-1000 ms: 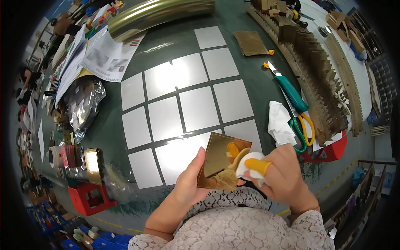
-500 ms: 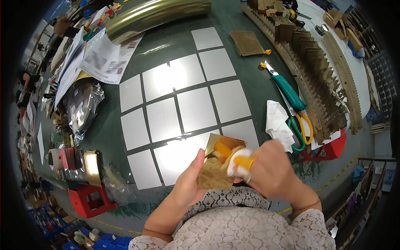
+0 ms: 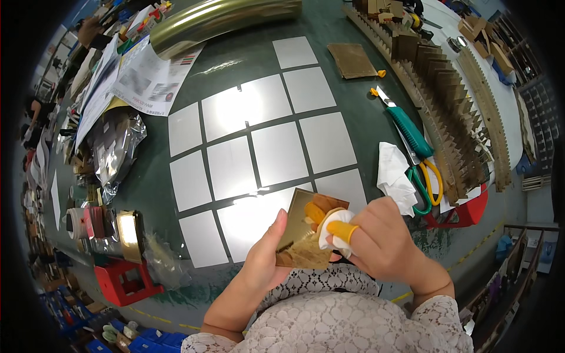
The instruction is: The person wipes the surface of small square mirrors using a white cloth. They handle the mirrors one at a time, wiping the reflective side and then placing them into a wooden rack on the table. The process is repeated for multiple mirrors throughout the clip.
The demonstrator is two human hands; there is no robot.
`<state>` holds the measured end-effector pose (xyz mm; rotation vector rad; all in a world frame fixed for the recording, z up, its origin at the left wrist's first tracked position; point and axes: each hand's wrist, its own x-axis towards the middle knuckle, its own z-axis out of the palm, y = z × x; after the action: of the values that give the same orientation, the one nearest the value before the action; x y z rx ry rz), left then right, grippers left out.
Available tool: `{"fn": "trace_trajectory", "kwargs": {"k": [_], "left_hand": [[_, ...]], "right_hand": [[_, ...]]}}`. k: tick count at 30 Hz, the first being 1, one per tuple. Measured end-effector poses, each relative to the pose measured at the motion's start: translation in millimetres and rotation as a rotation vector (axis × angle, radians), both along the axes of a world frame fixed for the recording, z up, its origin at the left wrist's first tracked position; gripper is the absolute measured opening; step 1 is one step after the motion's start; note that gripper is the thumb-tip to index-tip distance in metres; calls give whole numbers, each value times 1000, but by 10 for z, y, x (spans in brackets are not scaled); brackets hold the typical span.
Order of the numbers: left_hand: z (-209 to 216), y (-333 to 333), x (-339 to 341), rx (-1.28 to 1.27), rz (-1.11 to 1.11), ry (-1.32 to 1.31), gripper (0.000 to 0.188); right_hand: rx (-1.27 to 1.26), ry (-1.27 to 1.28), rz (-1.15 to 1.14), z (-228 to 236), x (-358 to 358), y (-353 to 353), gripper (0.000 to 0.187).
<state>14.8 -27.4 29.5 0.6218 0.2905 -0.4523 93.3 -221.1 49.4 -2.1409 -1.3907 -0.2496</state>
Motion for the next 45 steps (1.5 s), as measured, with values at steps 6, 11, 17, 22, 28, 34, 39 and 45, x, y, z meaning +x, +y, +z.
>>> {"fn": "trace_trajectory", "kwargs": {"k": [6, 11, 17, 22, 28, 34, 39, 45], "left_hand": [[28, -5, 3, 27, 12, 2, 65], [-28, -6, 0, -12, 14, 8, 64], [-81, -12, -13, -39, 41, 6, 67], [-84, 15, 7, -159, 22, -20, 64], [-84, 30, 13, -221, 11, -23, 65], [-179, 88, 42, -334, -42, -39, 67], [-148, 89, 38, -306, -43, -26, 67], [-104, 81, -9, -210, -1, 64, 60]], "right_hand": [[22, 16, -22, 57, 29, 18, 24], [34, -43, -137, -5, 190, -4, 24], [101, -128, -377, 49, 297, -140, 27], [128, -97, -425, 67, 276, -199, 27], [140, -60, -390, 58, 230, -240, 23], [117, 15, -327, 200, 130, -250, 26], [66, 84, -226, 245, 35, -268, 30], [9, 107, -27, 227, -46, -158, 34]]}}
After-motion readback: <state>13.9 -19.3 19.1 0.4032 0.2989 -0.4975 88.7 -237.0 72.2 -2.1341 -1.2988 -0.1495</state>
